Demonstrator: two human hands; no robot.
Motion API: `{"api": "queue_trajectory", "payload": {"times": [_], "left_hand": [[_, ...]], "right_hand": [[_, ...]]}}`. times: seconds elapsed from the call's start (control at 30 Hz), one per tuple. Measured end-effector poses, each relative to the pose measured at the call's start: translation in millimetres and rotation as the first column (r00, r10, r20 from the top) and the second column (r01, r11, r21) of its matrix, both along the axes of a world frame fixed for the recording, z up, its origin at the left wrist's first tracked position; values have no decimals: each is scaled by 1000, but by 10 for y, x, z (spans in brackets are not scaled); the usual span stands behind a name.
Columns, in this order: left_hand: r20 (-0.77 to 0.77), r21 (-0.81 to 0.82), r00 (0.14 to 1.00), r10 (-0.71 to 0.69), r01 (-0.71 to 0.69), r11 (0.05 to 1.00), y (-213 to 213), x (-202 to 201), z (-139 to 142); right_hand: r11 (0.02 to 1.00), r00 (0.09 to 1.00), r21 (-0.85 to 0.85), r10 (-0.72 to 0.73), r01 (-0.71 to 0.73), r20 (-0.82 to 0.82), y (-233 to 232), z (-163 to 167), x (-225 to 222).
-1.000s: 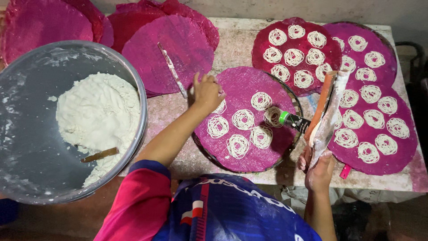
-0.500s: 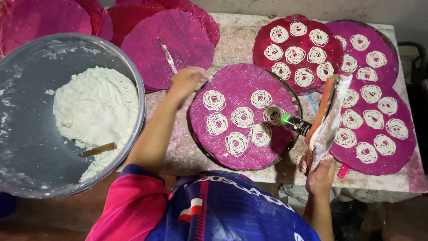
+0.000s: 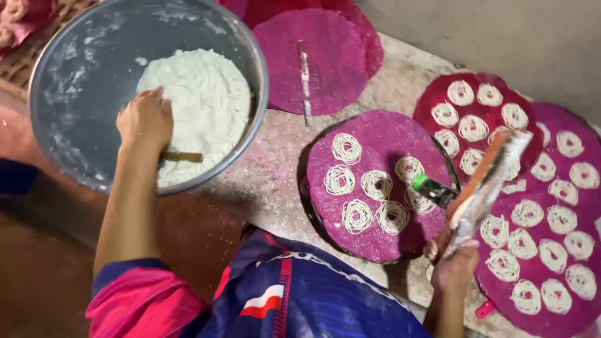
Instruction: The person scoops white batter from a large basin into a handheld extruder, then squeezes the extruder to pipe spiral batter nests onto round pink mats on the work table. Filled mats are moved to a slatted wooden rack, and the person reloads the extruder to continue piping more nests.
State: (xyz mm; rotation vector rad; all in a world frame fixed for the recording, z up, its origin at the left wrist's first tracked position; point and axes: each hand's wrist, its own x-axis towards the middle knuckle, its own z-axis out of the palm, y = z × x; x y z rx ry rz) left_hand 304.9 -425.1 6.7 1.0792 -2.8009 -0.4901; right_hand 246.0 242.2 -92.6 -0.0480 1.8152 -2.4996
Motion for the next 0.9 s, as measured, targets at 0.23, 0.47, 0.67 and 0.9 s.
{"api": "queue_trajectory", "payload": {"times": [0.23, 0.47, 0.67, 0.9], "left_hand": [[-99, -210, 641, -761, 734, 646, 1383, 125, 649], [-374, 720, 531, -760, 683, 123, 1206, 793, 1314], [-315, 479, 220, -923, 877, 46, 58, 966, 1280], [98, 469, 550, -829, 709, 526, -1333, 1006, 457]], "right_hand": [[750, 817, 602, 512, -274, -266, -1324, 805, -7], [461, 52, 887, 886, 17, -461, -3004, 2494, 359], [266, -268, 942, 910, -205, -315, -4192, 2725, 209], [77, -54, 755, 988, -651, -147, -4582, 2498, 500]]}}
